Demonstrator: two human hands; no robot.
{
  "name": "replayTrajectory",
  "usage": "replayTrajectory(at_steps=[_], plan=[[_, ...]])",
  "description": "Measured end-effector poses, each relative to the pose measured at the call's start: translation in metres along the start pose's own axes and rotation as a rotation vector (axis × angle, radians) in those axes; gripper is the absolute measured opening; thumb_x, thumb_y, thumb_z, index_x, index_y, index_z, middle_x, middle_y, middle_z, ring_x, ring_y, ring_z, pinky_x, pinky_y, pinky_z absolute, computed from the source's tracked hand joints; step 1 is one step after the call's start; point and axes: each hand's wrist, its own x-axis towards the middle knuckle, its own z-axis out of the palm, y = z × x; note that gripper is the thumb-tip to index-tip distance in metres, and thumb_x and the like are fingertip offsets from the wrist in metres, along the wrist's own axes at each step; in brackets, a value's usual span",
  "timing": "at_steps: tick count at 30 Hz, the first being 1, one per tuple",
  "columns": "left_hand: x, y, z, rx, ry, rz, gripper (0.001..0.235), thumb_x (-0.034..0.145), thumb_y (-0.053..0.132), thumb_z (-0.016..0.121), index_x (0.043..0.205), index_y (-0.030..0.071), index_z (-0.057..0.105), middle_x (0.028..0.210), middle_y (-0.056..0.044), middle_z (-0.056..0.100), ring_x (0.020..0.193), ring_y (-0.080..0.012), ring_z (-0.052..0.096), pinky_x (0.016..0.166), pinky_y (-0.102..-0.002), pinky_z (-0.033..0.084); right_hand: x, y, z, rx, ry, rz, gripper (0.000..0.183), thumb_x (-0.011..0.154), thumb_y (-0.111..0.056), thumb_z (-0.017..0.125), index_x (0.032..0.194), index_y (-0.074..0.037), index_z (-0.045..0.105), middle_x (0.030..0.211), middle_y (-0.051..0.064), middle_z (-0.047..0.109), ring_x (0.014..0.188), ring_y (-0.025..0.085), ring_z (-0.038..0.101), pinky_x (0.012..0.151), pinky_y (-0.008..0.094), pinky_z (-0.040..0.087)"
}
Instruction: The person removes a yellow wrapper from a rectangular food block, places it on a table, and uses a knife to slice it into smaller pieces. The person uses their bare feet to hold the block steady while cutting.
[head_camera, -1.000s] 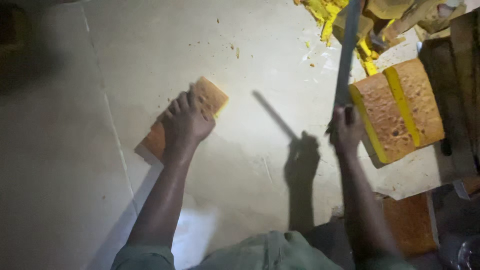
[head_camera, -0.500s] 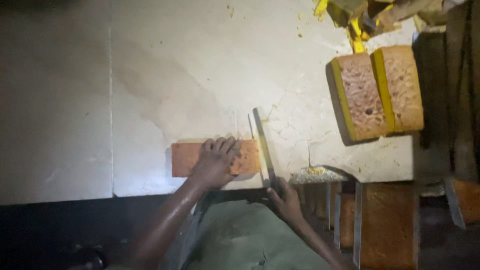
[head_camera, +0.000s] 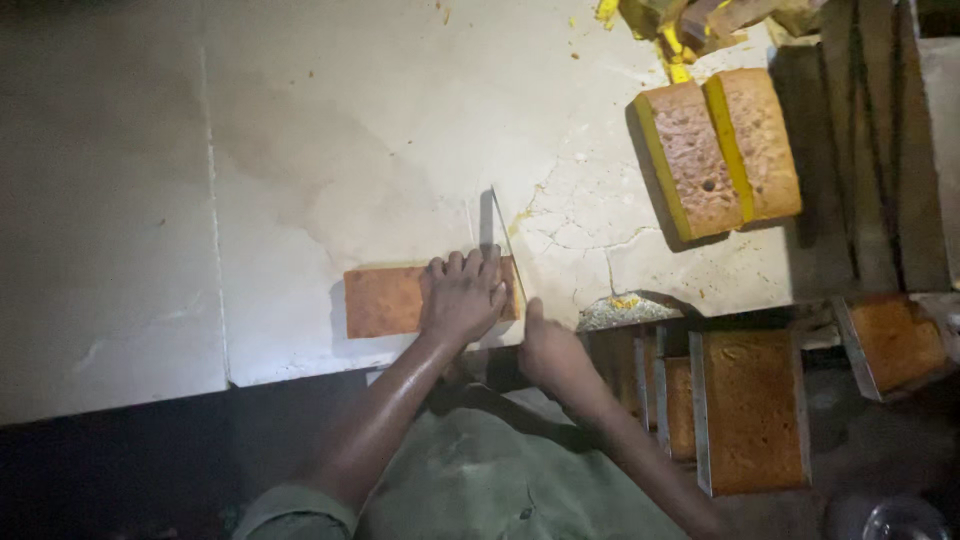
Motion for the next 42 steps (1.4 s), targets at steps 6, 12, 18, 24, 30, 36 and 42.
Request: replayTrajectory(at_steps=[6, 12, 18, 24, 30, 36, 42], plan=[[-0.001, -0.004, -0.009, 0.024, 0.053, 0.034, 0.063, 0.092, 0.042, 0.057, 0.143, 0.005, 0.054, 0.121, -0.012, 0.062, 0.111, -0.0305, 0.056, 0.100, -0.057, 0.038, -0.019, -0.033, -0.006, 0.088, -0.018, 0.103, 0.056, 0.091, -0.012, 0.051, 0.141, 0.006, 0.034, 0.090, 0.033, 0.071, 0.086, 0.051, 0.069, 0.079, 0.059, 0.054], [0.006, -0.005, -0.014, -0.033, -0.016, 0.015, 0.065, 0.088, 0.044, 0.059, 0.140, 0.006, 0.052, 0.119, -0.012, 0.061, 0.113, -0.0313, 0.054, 0.102, -0.061, 0.034, -0.105, 0.015, 0.038, 0.058, -0.114, 0.014, 0.058, 0.095, -0.009, 0.045, 0.147, 0.005, 0.025, 0.099, 0.038, 0.066, 0.090, 0.052, 0.067, 0.078, 0.058, 0.054], [-0.004, -0.010, -0.007, -0.012, -0.014, 0.053, 0.059, 0.097, 0.039, 0.056, 0.143, 0.003, 0.052, 0.128, -0.012, 0.060, 0.118, -0.0298, 0.054, 0.109, -0.059, 0.034, -0.019, -0.004, 0.042, 0.008, -0.038, 0.121, 0.062, 0.092, -0.011, 0.058, 0.145, 0.003, 0.030, 0.096, 0.034, 0.068, 0.088, 0.052, 0.067, 0.079, 0.060, 0.053], [-0.004, -0.009, -0.005, 0.009, 0.061, 0.078, 0.065, 0.092, 0.037, 0.055, 0.143, -0.004, 0.050, 0.129, -0.016, 0.060, 0.118, -0.0293, 0.054, 0.109, -0.057, 0.034, 0.002, -0.041, -0.007, 0.077, 0.057, 0.055, 0.051, 0.093, -0.017, 0.058, 0.136, 0.003, 0.038, 0.096, 0.033, 0.070, 0.090, 0.051, 0.068, 0.081, 0.058, 0.054], [0.003, -0.010, -0.006, -0.023, -0.069, 0.029, 0.063, 0.095, 0.037, 0.051, 0.144, -0.004, 0.048, 0.119, -0.015, 0.059, 0.111, -0.0298, 0.054, 0.108, -0.059, 0.033, -0.111, -0.001, 0.036, 0.123, -0.291, 0.199, 0.067, 0.091, -0.029, 0.070, 0.137, -0.002, 0.029, 0.094, 0.030, 0.069, 0.090, 0.049, 0.067, 0.079, 0.057, 0.053], [-0.002, -0.017, 0.013, -0.005, -0.021, 0.073, 0.065, 0.101, 0.035, 0.046, 0.150, -0.008, 0.042, 0.129, -0.020, 0.057, 0.125, -0.0325, 0.052, 0.117, -0.060, 0.028, -0.035, 0.016, 0.075, -0.050, 0.136, -0.154, 0.072, 0.098, -0.009, 0.057, 0.158, 0.004, 0.018, 0.097, 0.033, 0.067, 0.084, 0.050, 0.067, 0.072, 0.056, 0.054], [-0.003, -0.016, 0.018, 0.065, 0.108, 0.045, 0.072, 0.093, 0.035, 0.048, 0.150, -0.006, 0.039, 0.150, -0.027, 0.046, 0.144, -0.0404, 0.036, 0.120, -0.061, 0.017, 0.008, -0.022, 0.025, 0.117, 0.045, 0.029, 0.063, 0.087, -0.017, 0.066, 0.138, 0.003, 0.035, 0.099, 0.030, 0.073, 0.093, 0.050, 0.069, 0.082, 0.054, 0.055]])
